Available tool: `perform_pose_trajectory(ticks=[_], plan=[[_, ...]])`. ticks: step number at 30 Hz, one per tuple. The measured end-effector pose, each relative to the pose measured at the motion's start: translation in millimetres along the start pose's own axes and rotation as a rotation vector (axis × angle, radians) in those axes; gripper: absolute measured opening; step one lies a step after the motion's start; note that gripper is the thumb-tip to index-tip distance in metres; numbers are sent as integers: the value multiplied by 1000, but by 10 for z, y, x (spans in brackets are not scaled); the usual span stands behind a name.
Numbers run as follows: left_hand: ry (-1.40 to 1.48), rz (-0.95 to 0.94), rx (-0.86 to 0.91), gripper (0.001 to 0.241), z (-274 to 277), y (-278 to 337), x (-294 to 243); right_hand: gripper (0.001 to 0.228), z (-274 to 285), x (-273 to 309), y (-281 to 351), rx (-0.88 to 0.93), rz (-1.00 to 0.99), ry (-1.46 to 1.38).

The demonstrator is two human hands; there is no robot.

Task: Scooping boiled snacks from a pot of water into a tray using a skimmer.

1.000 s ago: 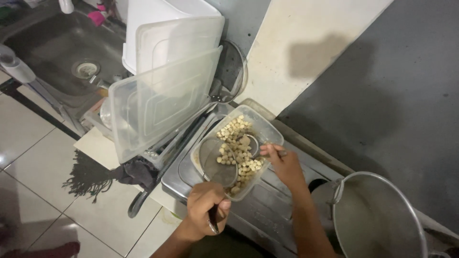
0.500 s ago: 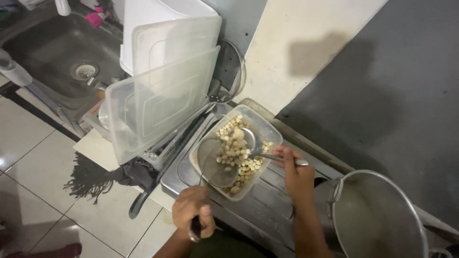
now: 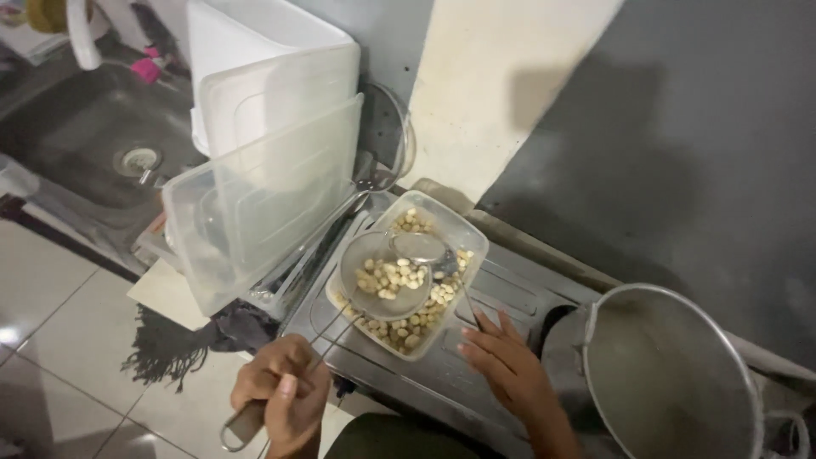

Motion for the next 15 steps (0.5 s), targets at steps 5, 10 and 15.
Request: perform_pose_trajectory(ticks=[5,10,15], plan=[[-200,42,80,43,145,84,16,34,198,179,39,-36,-66,6],[-271,204,-53,48,348,275,81,25,216,129,267,-63,-69,-2],[-31,276,101,41,239,67,85,25,404,164,447,-110,-90,-59]])
Point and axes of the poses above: each hand's wrist, its own y-axis away from the middle knuckle, its own z-axis out of the back of the hand, x = y × z, the point moved 7 cm from there along -y, towards the middle knuckle, and after that the axes turned 15 degrees about x, right-handed, at the moved point
